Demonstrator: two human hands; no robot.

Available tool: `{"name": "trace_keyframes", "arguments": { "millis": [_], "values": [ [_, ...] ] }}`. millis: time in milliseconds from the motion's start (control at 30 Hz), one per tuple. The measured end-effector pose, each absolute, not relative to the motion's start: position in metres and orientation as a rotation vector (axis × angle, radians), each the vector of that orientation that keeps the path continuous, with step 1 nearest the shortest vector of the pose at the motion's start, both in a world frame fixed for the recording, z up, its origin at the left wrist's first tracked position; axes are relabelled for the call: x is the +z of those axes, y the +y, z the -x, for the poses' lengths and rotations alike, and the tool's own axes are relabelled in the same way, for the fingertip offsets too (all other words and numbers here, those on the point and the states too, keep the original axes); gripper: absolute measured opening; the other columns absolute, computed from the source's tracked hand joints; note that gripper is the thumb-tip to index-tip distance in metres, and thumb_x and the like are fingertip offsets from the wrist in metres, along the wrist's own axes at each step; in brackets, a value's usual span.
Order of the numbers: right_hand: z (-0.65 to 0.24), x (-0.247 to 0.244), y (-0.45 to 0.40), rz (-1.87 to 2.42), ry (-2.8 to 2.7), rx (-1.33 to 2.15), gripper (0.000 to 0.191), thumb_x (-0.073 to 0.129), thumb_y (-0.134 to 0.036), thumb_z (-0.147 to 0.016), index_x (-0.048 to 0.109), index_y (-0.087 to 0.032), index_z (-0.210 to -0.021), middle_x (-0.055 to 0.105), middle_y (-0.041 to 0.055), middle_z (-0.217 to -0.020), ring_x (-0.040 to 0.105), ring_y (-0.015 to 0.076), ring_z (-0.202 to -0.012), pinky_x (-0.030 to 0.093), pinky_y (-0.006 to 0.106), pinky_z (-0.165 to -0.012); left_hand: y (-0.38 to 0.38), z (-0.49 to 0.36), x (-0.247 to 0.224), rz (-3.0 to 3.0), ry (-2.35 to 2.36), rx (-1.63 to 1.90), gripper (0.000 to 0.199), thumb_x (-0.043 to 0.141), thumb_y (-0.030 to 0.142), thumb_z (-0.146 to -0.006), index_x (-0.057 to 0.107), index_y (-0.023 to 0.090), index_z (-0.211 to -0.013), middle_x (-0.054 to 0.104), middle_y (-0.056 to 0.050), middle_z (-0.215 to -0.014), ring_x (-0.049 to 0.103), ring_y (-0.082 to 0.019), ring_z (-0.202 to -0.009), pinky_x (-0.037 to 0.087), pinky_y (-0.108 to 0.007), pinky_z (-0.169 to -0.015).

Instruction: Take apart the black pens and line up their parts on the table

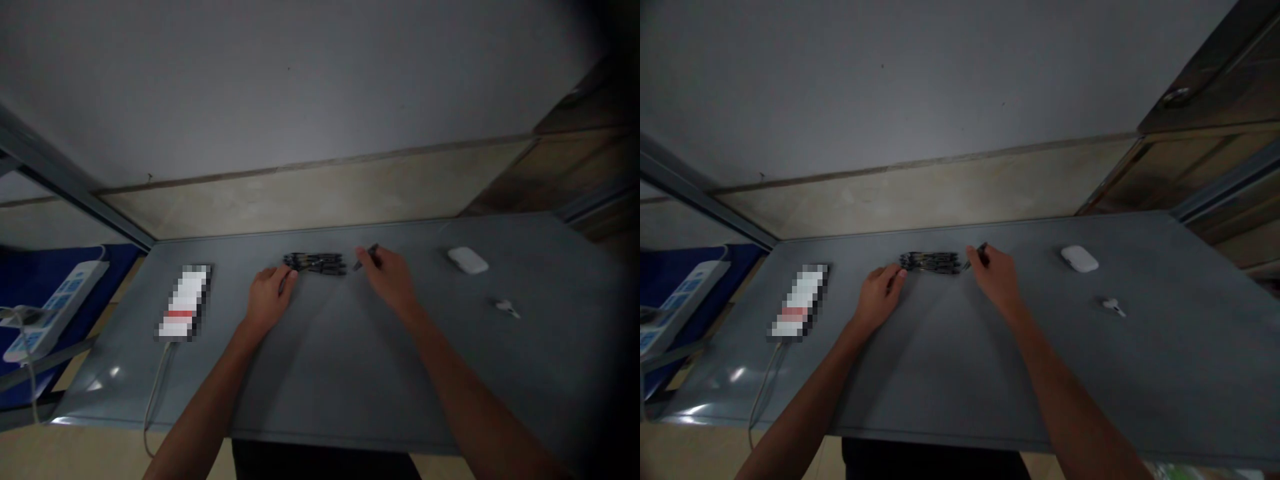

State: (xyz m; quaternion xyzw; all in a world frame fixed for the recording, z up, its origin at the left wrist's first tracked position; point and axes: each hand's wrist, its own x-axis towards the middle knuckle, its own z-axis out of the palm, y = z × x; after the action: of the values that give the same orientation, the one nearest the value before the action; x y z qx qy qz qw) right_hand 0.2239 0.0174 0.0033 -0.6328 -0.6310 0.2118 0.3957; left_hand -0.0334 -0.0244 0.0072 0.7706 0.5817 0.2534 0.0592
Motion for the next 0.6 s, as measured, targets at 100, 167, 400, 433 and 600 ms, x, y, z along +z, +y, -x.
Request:
{"name": "trace_keyframes", "arguments": {
  "millis": [100, 167, 400, 433, 600],
  "values": [
    [-0.227, -0.002, 0.017, 1.710, -1.775, 0.285, 0.055, 0.051, -0.062, -0.091, 0.039, -0.026, -0.052, 0.051, 0.0037, -0.049, 0.046, 0.0176, -0.047, 0.028, 0.033, -0.052, -0.025, 0.032, 0.006, -2.315, 1.758, 0.771, 0.033, 0.040, 0.039, -0.103, 0.064, 0.019, -0.091, 0.065, -0.004, -0.077, 0.058, -0.019, -0.073, 0.042, -0.030, -0.070],
    [-0.227, -0.007, 0.017, 1.745, -1.828, 0.234, 0.054, 0.053, -0.062, -0.091, 0.042, -0.026, -0.052, 0.054, 0.0049, -0.050, 0.047, 0.0176, -0.046, 0.026, 0.033, -0.050, -0.026, 0.030, 0.005, -2.312, 1.754, 0.757, 0.033, 0.041, 0.040, -0.103, 0.065, 0.019, -0.091, 0.065, -0.004, -0.077, 0.059, -0.019, -0.073, 0.042, -0.030, -0.071],
    [-0.222, -0.004, 0.014, 1.798, -1.780, 0.240, 0.052, 0.046, -0.058, -0.096, 0.044, -0.025, -0.056, 0.059, 0.0065, -0.056, 0.050, 0.0189, -0.050, 0.027, 0.033, -0.052, -0.025, 0.034, 0.007, -2.331, 1.795, 0.747, 0.034, 0.045, 0.042, -0.101, 0.068, 0.019, -0.091, 0.065, -0.004, -0.074, 0.058, -0.018, -0.070, 0.042, -0.030, -0.070],
    [-0.220, -0.001, 0.013, 1.768, -1.754, 0.260, 0.051, 0.043, -0.058, -0.097, 0.045, -0.025, -0.057, 0.059, 0.0063, -0.057, 0.051, 0.0189, -0.051, 0.029, 0.033, -0.053, -0.024, 0.035, 0.008, -2.331, 1.806, 0.760, 0.034, 0.046, 0.043, -0.100, 0.068, 0.019, -0.091, 0.065, -0.004, -0.072, 0.058, -0.018, -0.069, 0.042, -0.030, -0.070],
    [-0.206, 0.010, 0.005, 1.506, -1.729, 0.646, 0.056, 0.034, -0.062, -0.098, 0.057, -0.023, -0.066, 0.058, 0.0033, -0.057, 0.056, 0.0185, -0.055, 0.038, 0.030, -0.055, -0.024, 0.036, 0.007, -2.366, 1.812, 0.795, 0.037, 0.051, 0.047, -0.098, 0.068, 0.019, -0.080, 0.063, -0.003, -0.067, 0.058, -0.018, -0.068, 0.042, -0.030, -0.070]
  ]
}}
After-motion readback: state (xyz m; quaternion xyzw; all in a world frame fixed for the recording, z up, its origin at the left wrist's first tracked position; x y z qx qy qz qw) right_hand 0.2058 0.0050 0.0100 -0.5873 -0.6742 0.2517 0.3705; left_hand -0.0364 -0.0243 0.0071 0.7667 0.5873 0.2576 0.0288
